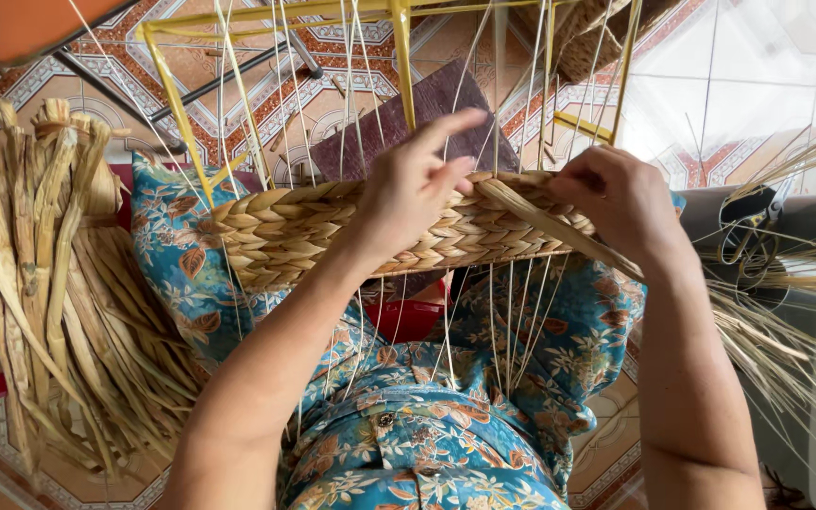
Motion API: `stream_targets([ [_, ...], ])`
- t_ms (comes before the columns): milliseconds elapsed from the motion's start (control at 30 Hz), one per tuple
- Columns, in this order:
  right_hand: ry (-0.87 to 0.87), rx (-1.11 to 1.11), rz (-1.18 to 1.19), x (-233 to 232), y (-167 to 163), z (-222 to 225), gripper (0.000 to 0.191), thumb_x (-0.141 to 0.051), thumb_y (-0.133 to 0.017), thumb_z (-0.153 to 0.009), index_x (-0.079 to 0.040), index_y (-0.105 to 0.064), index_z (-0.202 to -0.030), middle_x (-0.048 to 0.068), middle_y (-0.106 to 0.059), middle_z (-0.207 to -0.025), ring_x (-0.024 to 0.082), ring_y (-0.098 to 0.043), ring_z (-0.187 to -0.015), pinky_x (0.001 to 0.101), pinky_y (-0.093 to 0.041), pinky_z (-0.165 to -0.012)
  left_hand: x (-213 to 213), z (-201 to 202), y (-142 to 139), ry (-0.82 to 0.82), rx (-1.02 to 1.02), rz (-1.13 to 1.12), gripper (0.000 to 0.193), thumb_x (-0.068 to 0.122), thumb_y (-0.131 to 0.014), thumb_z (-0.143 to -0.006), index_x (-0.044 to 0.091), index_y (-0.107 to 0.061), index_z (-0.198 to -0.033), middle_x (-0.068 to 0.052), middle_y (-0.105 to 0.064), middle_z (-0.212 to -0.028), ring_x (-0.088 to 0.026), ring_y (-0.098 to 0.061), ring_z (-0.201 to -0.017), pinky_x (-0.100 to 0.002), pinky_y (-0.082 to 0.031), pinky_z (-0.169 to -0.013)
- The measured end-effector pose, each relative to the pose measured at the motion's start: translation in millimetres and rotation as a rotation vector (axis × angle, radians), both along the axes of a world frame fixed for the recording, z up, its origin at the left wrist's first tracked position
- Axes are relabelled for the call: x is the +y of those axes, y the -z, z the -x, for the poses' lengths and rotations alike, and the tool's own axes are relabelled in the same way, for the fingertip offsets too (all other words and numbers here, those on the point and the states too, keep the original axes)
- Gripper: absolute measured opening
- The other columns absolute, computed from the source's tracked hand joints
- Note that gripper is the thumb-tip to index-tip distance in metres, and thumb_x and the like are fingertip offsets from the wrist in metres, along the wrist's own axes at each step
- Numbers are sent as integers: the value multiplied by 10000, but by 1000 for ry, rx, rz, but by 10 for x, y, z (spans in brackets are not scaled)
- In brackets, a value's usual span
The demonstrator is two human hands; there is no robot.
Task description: The person weaves a basket by hand, interlacing dried palm leaves through a yellow metal frame. They repeatedly pass the leaf over and under vertical strands, tightening the weave as the basket grows.
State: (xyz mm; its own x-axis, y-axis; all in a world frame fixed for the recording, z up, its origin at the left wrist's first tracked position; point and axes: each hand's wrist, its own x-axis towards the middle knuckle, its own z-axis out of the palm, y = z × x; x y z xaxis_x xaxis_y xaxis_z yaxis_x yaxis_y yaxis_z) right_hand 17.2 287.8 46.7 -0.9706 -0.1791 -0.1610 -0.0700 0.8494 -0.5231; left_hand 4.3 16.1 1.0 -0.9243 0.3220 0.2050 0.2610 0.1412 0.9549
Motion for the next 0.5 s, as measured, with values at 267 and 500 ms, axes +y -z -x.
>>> stream_targets([
  [267, 558, 75, 1117, -42, 340, -254, 367, -113, -545, -1103, 16, -544, -1446, 117, -712, -1248, 182, -686, -1146, 288, -584, -1027, -1233, -913, -65, -828, 383, 310, 336, 70, -570, -1126, 17, -498, -1449, -172, -474, -1527, -261, -455, -1446, -380, -402, -1224],
  [500, 538, 135, 1277, -343, 400, -590, 381, 9, -487, -1095, 60, -525, -1470, 180, -705, -1184, 198, -686, -1090, 306, -547, -1010, -1641, -1132, 322, -811, -134, -9, 332, 238, -402, -1162, 4, -606, -1277, -101, -759, -1182, -172, -648, -1021, -268, -489, -946],
])
